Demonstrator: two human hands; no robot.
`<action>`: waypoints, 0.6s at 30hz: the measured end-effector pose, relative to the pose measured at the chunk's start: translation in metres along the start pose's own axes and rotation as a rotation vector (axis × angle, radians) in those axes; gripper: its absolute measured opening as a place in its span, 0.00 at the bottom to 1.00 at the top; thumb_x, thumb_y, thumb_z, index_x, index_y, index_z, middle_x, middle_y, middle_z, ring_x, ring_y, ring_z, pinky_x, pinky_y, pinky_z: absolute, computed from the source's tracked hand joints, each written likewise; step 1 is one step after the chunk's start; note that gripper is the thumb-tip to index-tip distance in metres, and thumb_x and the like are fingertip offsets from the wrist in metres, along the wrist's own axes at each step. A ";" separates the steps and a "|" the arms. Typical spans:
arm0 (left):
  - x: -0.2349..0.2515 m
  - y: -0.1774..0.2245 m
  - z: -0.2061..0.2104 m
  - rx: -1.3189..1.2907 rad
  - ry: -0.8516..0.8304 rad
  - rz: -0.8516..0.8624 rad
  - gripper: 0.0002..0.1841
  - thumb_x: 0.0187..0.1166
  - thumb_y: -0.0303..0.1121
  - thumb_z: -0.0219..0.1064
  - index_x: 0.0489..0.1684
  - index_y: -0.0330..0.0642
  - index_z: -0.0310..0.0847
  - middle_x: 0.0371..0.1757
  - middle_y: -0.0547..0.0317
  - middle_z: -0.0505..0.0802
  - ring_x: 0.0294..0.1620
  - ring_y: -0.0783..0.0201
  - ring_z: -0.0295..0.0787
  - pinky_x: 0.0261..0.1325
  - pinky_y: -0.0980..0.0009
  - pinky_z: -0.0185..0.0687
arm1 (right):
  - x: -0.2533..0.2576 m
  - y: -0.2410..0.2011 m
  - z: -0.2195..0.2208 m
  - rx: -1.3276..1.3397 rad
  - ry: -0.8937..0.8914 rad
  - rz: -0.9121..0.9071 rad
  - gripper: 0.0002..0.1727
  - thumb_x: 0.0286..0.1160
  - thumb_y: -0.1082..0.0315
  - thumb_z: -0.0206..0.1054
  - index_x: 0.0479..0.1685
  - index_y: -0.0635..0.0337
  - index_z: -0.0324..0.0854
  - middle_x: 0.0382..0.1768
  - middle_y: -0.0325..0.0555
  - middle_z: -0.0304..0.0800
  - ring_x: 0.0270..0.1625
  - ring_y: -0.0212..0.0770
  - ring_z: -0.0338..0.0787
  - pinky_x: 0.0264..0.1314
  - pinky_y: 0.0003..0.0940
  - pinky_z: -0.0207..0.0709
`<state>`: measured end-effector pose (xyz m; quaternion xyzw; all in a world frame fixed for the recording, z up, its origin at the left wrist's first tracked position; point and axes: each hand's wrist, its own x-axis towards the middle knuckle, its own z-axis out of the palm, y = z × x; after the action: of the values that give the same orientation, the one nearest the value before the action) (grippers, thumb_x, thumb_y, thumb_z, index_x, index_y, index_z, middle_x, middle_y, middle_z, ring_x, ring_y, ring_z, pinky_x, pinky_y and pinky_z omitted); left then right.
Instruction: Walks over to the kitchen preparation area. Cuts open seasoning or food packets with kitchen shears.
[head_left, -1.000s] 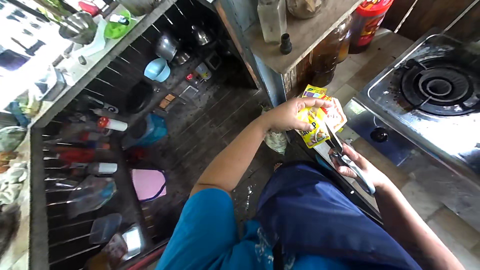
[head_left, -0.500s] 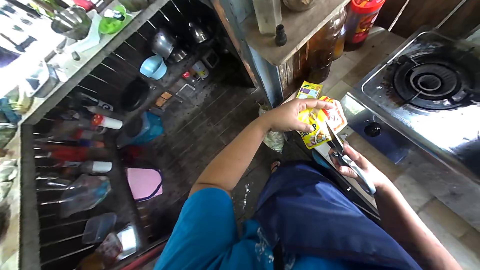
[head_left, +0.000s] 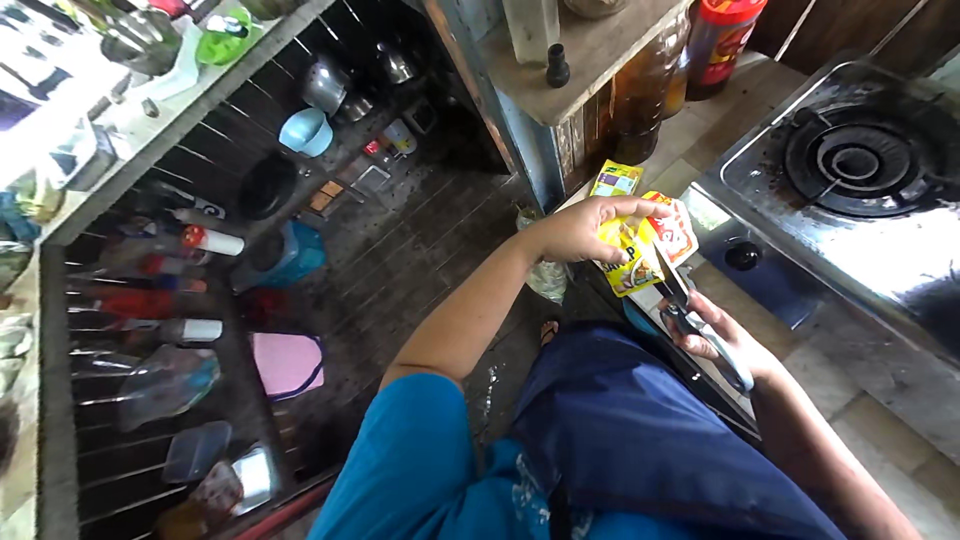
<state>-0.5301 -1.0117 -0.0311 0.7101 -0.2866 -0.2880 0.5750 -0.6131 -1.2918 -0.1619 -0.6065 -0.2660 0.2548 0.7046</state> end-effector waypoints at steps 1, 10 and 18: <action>-0.001 0.000 -0.001 -0.005 0.002 0.004 0.35 0.66 0.09 0.67 0.80 0.29 0.70 0.76 0.46 0.83 0.68 0.65 0.86 0.70 0.71 0.83 | 0.000 0.000 0.000 -0.003 0.000 -0.004 0.39 0.68 0.32 0.73 0.66 0.52 0.72 0.38 0.21 0.81 0.37 0.18 0.82 0.41 0.16 0.79; -0.001 -0.004 -0.001 0.031 -0.002 0.033 0.35 0.66 0.09 0.67 0.80 0.29 0.70 0.76 0.45 0.82 0.70 0.64 0.85 0.71 0.70 0.82 | 0.002 -0.002 0.000 -0.051 0.018 -0.022 0.37 0.68 0.32 0.72 0.63 0.52 0.76 0.34 0.19 0.80 0.34 0.16 0.79 0.38 0.14 0.76; 0.001 -0.003 -0.001 0.085 0.036 0.043 0.35 0.64 0.11 0.68 0.78 0.29 0.72 0.76 0.45 0.82 0.72 0.64 0.83 0.74 0.70 0.80 | 0.000 -0.003 0.007 -0.099 0.149 -0.022 0.35 0.70 0.32 0.71 0.57 0.55 0.80 0.29 0.18 0.81 0.24 0.14 0.77 0.25 0.13 0.74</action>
<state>-0.5279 -1.0113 -0.0338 0.7328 -0.3033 -0.2502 0.5553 -0.6181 -1.2869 -0.1578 -0.6549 -0.2321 0.1877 0.6943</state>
